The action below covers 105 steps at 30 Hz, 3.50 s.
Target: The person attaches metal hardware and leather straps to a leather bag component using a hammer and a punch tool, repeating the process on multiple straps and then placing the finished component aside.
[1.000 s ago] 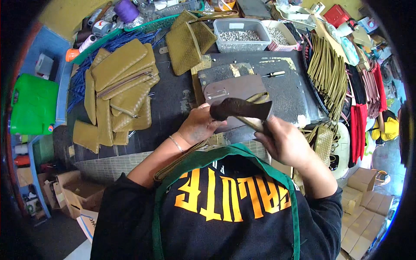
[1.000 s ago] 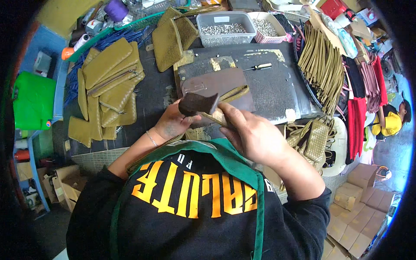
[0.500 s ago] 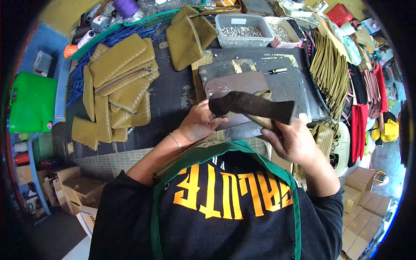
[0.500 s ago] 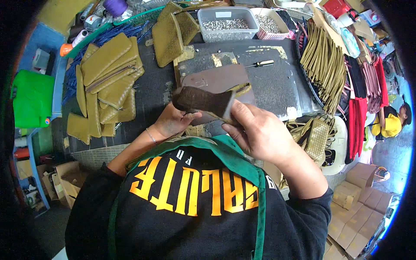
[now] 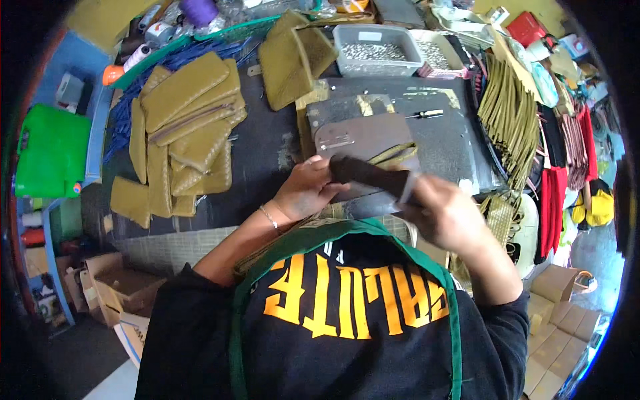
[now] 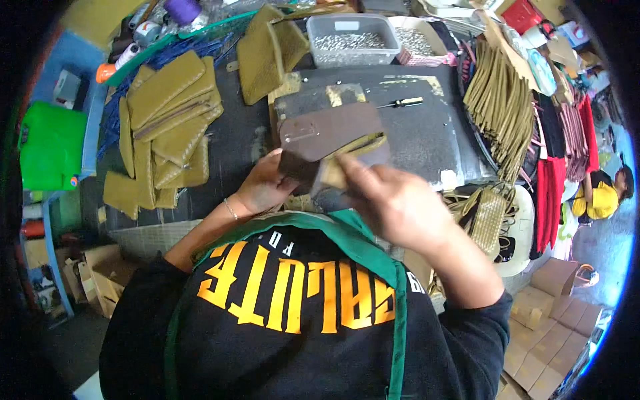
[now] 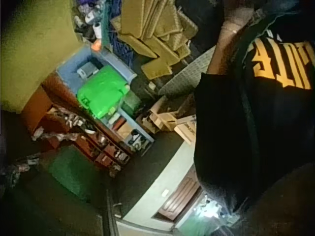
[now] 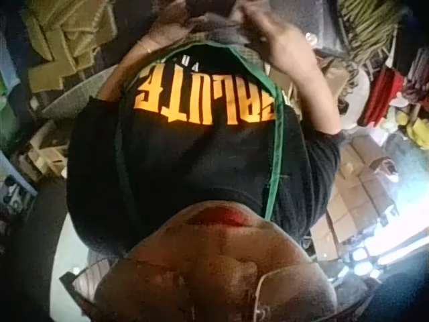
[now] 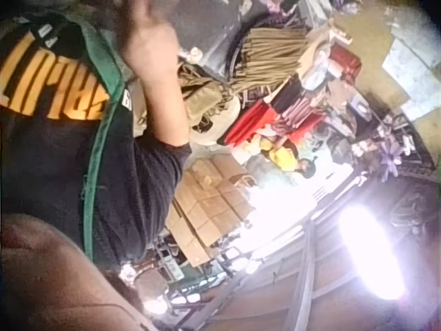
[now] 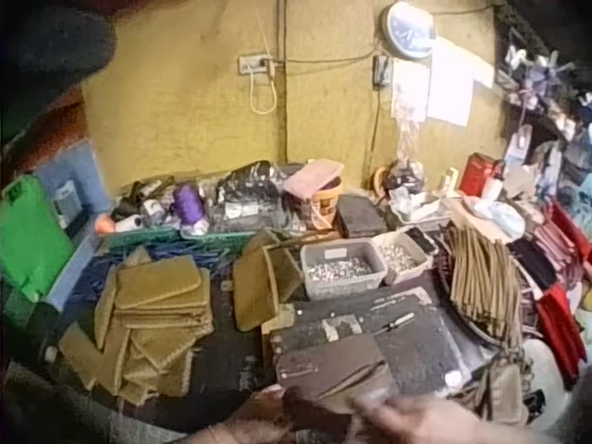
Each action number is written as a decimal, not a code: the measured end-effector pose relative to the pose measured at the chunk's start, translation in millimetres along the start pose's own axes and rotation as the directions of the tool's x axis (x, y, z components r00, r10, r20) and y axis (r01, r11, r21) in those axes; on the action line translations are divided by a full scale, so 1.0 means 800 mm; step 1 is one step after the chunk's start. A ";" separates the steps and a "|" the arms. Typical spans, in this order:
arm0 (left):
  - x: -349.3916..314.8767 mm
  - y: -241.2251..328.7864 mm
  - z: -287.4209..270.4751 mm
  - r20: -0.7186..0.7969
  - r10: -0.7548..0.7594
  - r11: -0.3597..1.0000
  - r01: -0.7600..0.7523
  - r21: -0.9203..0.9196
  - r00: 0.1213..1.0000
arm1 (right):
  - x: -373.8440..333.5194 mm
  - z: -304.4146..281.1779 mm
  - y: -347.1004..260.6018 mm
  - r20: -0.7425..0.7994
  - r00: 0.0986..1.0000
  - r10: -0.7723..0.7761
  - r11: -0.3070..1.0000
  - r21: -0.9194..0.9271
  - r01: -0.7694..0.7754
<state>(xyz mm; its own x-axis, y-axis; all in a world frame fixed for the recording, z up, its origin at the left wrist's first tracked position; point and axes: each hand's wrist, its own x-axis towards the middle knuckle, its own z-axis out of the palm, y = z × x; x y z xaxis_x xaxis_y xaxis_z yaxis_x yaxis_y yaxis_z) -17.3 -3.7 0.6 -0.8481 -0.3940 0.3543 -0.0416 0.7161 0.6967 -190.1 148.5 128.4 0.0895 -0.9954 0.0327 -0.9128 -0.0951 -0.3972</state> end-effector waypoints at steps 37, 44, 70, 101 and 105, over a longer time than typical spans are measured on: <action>-0.027 -0.010 -0.002 0.134 -0.596 0.501 0.497 -0.708 0.791 | 0.053 0.077 0.317 -0.668 0.672 0.321 0.649 -0.362 -0.669; -0.020 0.007 -0.024 0.125 -0.574 0.401 0.411 -0.819 0.809 | 0.099 0.080 0.049 -0.225 0.924 -0.309 0.951 -0.058 0.303; -0.014 0.032 -0.025 0.440 -0.285 -0.107 0.428 -0.897 0.851 | 0.128 0.096 0.077 0.234 0.807 -0.542 0.362 0.932 -0.027; -0.022 0.054 -0.047 0.315 -0.418 0.715 0.523 -0.464 0.852 | 0.064 0.080 0.015 0.015 0.980 -0.200 0.835 0.526 0.162; -0.022 0.059 -0.046 0.237 -0.372 0.698 0.439 -0.566 0.897 | 0.063 0.067 0.010 0.188 0.979 -0.082 0.791 0.610 -0.051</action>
<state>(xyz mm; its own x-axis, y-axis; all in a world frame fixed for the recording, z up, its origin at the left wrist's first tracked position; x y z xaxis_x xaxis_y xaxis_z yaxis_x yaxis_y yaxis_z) 15.5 15.9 50.5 -0.8707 -0.4836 -0.0893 -0.1025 0.0008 0.9947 -171.4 98.0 78.1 0.2372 -0.9655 -0.1077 -0.4830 -0.0210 -0.8754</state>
